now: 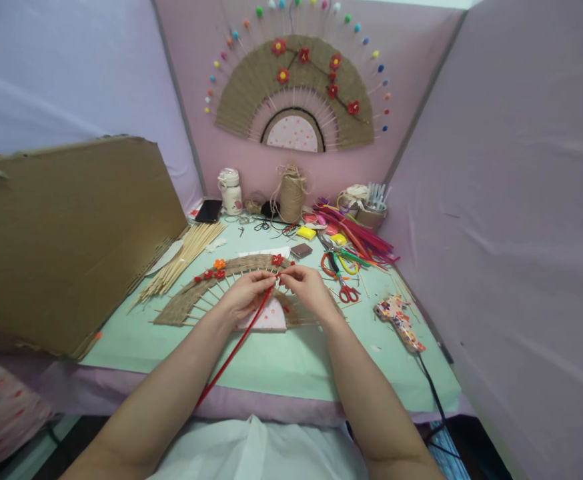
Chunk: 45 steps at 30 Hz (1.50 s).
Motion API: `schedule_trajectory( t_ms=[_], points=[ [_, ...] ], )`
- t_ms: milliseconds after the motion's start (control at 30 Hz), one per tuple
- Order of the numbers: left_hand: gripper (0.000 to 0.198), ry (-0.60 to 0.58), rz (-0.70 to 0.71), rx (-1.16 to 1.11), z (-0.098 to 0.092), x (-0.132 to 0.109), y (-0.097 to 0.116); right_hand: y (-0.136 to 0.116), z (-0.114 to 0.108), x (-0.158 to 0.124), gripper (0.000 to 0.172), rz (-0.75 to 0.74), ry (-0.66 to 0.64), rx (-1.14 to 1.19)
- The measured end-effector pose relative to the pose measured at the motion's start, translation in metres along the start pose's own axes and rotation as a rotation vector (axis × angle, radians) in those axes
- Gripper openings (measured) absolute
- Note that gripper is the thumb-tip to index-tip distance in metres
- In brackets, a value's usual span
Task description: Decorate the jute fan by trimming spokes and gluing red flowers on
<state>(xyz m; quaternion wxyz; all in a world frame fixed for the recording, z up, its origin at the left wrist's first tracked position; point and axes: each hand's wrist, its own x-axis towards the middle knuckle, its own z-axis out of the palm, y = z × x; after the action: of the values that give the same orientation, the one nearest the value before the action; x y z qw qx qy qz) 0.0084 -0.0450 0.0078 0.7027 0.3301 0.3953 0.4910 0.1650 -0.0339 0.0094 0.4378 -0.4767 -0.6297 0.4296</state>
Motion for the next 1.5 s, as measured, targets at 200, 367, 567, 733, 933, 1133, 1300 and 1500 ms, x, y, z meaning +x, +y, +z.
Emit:
schedule_trajectory(
  t_ms=[200, 367, 567, 733, 933, 1133, 1300, 1500],
  points=[
    [0.032, 0.027, 0.035, -0.008, 0.002, -0.001, 0.0, -0.002, 0.0, -0.002, 0.024, 0.057, -0.032, 0.128],
    [0.029, -0.021, 0.045, -0.034, 0.003, -0.001, -0.003, -0.003, -0.001, -0.002, 0.023, 0.085, -0.066, 0.149],
    [0.028, -0.047, 0.039, -0.129, 0.005, 0.0, -0.008, -0.003, -0.002, -0.003, 0.023, 0.084, -0.114, 0.12],
    [0.033, -0.03, 0.067, -0.147, 0.007, 0.002, -0.012, -0.003, -0.004, -0.004, 0.025, 0.114, -0.151, 0.105],
    [0.04, 0.002, 0.153, -0.117, 0.008, 0.003, -0.015, -0.002, -0.002, -0.006, 0.022, 0.182, -0.228, 0.18],
    [0.038, 0.041, 0.234, -0.079, 0.009, 0.004, -0.02, 0.0, -0.002, -0.006, 0.025, 0.162, -0.252, 0.153],
    [0.028, 0.102, 0.285, 0.076, 0.01, 0.001, -0.017, 0.002, -0.006, -0.003, 0.028, 0.146, -0.205, 0.128],
    [0.018, 0.135, 0.664, 0.642, 0.011, -0.007, -0.009, 0.006, -0.009, 0.002, 0.03, 0.141, -0.087, 0.233]
  ],
)
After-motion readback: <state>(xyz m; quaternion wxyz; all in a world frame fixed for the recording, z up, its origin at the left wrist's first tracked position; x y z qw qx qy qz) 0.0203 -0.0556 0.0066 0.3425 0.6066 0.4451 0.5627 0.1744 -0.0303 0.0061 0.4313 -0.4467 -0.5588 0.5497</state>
